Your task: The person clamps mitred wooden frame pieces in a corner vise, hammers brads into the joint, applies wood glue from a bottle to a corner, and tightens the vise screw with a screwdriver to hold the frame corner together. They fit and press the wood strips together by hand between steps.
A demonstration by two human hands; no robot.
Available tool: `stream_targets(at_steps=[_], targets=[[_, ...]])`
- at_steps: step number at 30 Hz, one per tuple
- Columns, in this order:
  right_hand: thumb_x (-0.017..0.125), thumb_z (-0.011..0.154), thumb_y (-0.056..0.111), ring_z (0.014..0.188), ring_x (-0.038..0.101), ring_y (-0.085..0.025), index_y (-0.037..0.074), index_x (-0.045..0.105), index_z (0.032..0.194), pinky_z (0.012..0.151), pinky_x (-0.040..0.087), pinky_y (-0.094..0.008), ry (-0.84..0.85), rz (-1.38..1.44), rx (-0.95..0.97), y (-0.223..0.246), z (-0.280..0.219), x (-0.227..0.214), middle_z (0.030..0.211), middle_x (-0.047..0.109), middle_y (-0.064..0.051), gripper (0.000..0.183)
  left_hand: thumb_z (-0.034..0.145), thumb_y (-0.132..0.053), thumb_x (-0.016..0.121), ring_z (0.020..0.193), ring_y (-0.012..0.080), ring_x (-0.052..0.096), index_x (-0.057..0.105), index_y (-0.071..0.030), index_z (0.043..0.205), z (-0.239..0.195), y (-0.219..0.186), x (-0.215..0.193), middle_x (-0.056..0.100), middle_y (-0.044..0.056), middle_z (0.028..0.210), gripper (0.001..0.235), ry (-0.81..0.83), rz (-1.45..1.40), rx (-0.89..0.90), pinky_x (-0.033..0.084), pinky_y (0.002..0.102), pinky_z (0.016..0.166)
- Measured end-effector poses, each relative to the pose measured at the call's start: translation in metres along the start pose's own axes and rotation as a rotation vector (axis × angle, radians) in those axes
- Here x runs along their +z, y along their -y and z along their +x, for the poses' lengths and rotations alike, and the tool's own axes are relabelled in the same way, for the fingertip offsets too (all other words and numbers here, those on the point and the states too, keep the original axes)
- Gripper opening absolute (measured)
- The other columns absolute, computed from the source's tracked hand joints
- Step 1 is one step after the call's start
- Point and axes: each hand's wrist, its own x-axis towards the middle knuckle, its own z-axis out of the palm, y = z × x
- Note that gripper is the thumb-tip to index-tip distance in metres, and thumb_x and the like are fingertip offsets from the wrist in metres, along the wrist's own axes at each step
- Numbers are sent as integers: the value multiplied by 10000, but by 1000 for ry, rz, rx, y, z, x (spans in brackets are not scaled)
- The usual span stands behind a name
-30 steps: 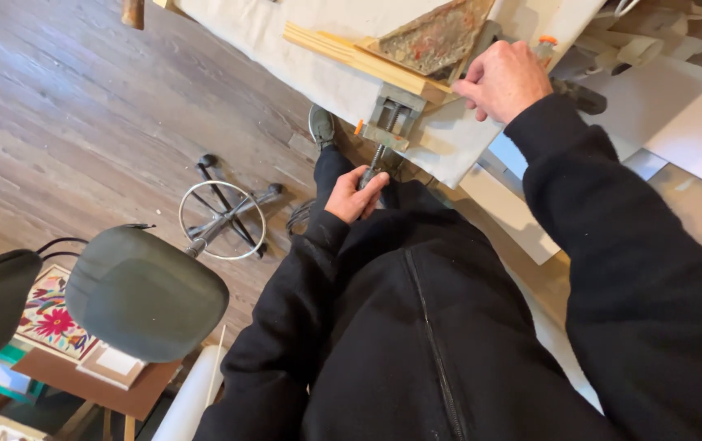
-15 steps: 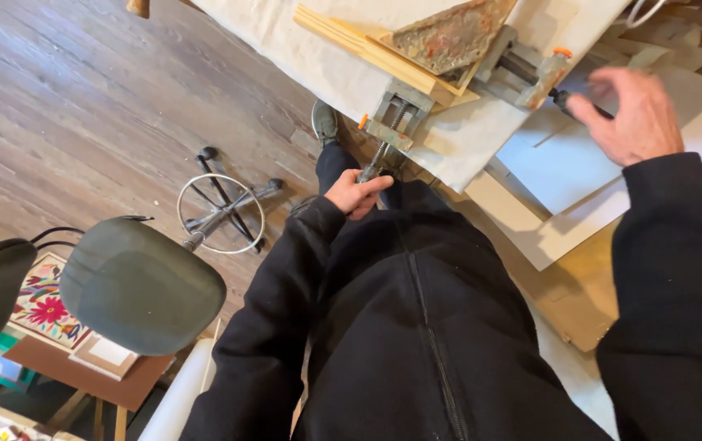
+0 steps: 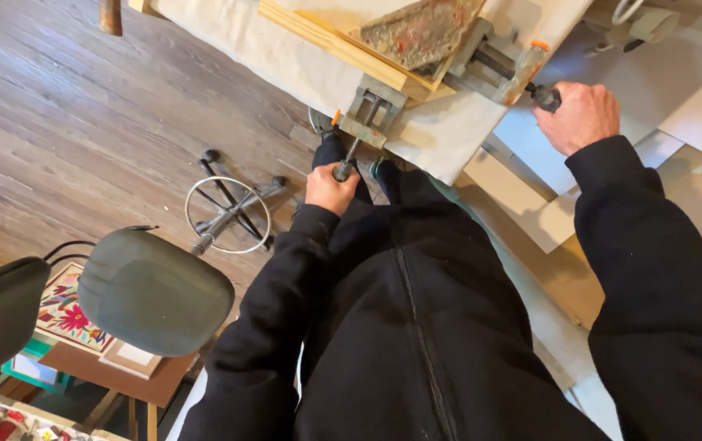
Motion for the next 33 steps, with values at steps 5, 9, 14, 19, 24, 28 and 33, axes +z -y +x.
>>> stream_targets(at_steps=[5,9,14,19,24,28,33], targets=[[769,923,362,786,652,-471,10,704,858,755,533,-538,64,26,14,11,-1,-11,810,676,-253,363,812,-326,710,828,455,680,773,-93,880,1,-19,-7,696,245,791,250,-55,128,-101,548,522,771],[754,939,337,787,647,-478,15,713,875,754,529,-542,91,26,21,12,0,-12,817,672,-257,331,805,-323,710,822,456,679,772,-100,872,1,-16,-10,698,243,787,241,-34,120,-115,545,527,774],[755,929,339,821,649,-487,9,717,874,762,529,-549,110,44,22,16,-2,-17,835,675,-264,337,802,-332,718,818,451,682,769,-105,872,0,-20,-12,700,241,787,244,-46,129,-109,550,524,764],[745,913,347,805,656,-485,6,707,855,768,539,-542,122,47,27,11,-1,-9,824,672,-269,348,795,-335,723,806,457,676,766,-103,863,-4,-23,-15,692,246,781,246,-41,159,-143,547,533,745],[715,891,320,771,648,-488,22,710,824,744,536,-552,157,115,101,7,-7,-7,801,672,-266,306,800,-350,734,802,459,677,757,-105,848,1,-20,-9,692,241,779,250,-46,219,-149,550,542,736],[713,944,350,801,656,-457,14,693,798,778,540,-537,102,67,-101,-27,-7,25,799,668,-256,367,770,-390,771,775,434,697,752,-148,829,3,-12,-5,714,204,774,250,-130,318,-112,562,548,705],[713,948,371,819,657,-476,10,728,862,788,539,-542,154,90,41,-3,-10,4,809,673,-276,372,795,-416,761,775,411,708,757,-181,846,8,-16,-14,721,184,774,241,-189,273,-107,574,539,707]])
